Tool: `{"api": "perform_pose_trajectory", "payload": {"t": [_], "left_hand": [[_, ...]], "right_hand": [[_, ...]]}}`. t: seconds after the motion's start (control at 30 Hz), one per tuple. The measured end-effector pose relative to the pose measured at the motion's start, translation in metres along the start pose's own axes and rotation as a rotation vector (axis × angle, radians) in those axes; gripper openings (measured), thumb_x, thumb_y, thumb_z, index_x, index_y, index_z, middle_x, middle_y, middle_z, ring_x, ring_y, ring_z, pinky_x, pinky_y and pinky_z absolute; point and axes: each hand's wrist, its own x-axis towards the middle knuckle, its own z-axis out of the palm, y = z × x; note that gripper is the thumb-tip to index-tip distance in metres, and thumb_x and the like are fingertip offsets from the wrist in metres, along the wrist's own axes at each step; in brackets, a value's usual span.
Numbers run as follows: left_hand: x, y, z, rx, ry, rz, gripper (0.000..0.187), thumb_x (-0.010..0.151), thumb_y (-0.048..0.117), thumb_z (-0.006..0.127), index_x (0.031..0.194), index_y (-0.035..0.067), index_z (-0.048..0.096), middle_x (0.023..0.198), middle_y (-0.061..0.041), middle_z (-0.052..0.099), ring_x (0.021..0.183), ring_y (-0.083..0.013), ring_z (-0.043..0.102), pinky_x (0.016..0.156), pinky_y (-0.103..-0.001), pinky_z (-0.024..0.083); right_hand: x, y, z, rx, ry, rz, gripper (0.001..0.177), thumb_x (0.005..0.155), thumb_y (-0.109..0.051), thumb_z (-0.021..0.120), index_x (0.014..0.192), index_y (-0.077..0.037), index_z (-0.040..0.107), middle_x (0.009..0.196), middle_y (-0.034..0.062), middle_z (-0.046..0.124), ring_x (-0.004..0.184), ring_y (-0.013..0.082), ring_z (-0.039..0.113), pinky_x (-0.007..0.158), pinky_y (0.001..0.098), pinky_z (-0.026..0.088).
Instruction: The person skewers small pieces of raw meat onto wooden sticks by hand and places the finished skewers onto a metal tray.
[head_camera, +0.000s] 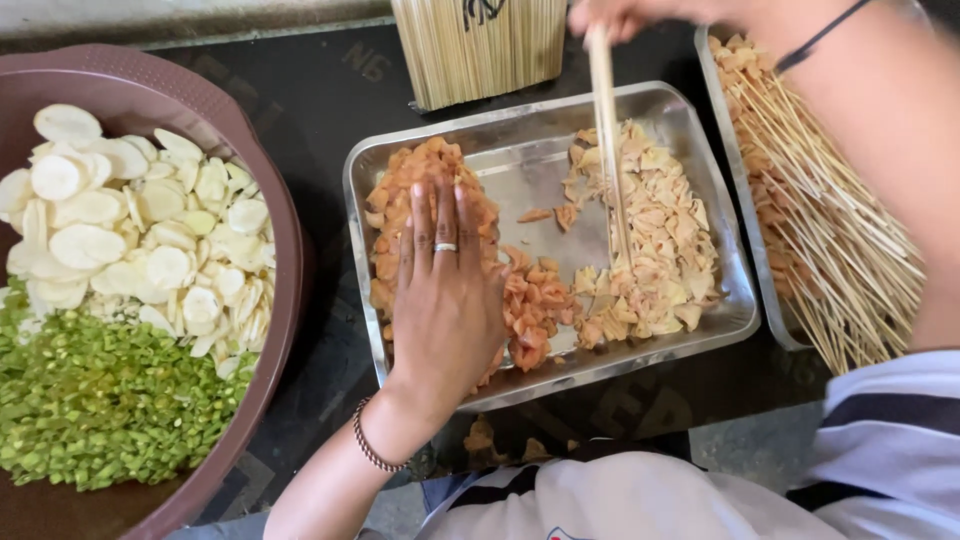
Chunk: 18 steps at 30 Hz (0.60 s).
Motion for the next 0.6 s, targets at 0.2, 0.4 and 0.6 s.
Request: {"api": "perform_pose_trajectory", "payload": {"t": [0.2, 0.4, 0.6], "left_hand": [[0.006, 0.002, -0.004, 0.036, -0.008, 0.047, 0.073, 0.096, 0.028, 0.06, 0.147, -0.018, 0.036, 0.156, -0.037, 0.031, 0.151, -0.0462, 0.022, 0.123, -0.05, 0.022], [0.012, -0.005, -0.011, 0.082, 0.009, 0.079, 0.073, 0.101, 0.034, 0.057, 0.147, -0.018, 0.035, 0.157, -0.036, 0.031, 0.15, -0.0466, 0.023, 0.123, -0.051, 0.021], [0.015, -0.013, -0.014, 0.05, 0.028, 0.044, 0.076, 0.1, 0.034, 0.058, 0.148, -0.02, 0.035, 0.156, -0.036, 0.032, 0.151, -0.0476, 0.022, 0.125, -0.05, 0.021]], "right_hand": [[-0.084, -0.105, 0.097, -0.32, -0.102, 0.138, 0.021, 0.091, -0.023, 0.075, 0.107, -0.011, 0.082, 0.099, 0.0093, 0.081, 0.084, 0.0193, 0.077, 0.073, 0.0341, 0.058], [-0.08, -0.085, 0.124, -0.779, -0.085, 0.244, 0.024, 0.082, -0.011, 0.082, 0.101, 0.003, 0.078, 0.107, 0.0253, 0.071, 0.091, 0.0368, 0.071, 0.077, 0.0423, 0.061], [-0.146, -0.104, 0.109, -0.536, 0.308, 0.057, 0.015, 0.081, 0.001, 0.075, 0.092, -0.006, 0.083, 0.094, 0.0214, 0.076, 0.088, 0.0337, 0.075, 0.083, 0.0407, 0.06]]}}
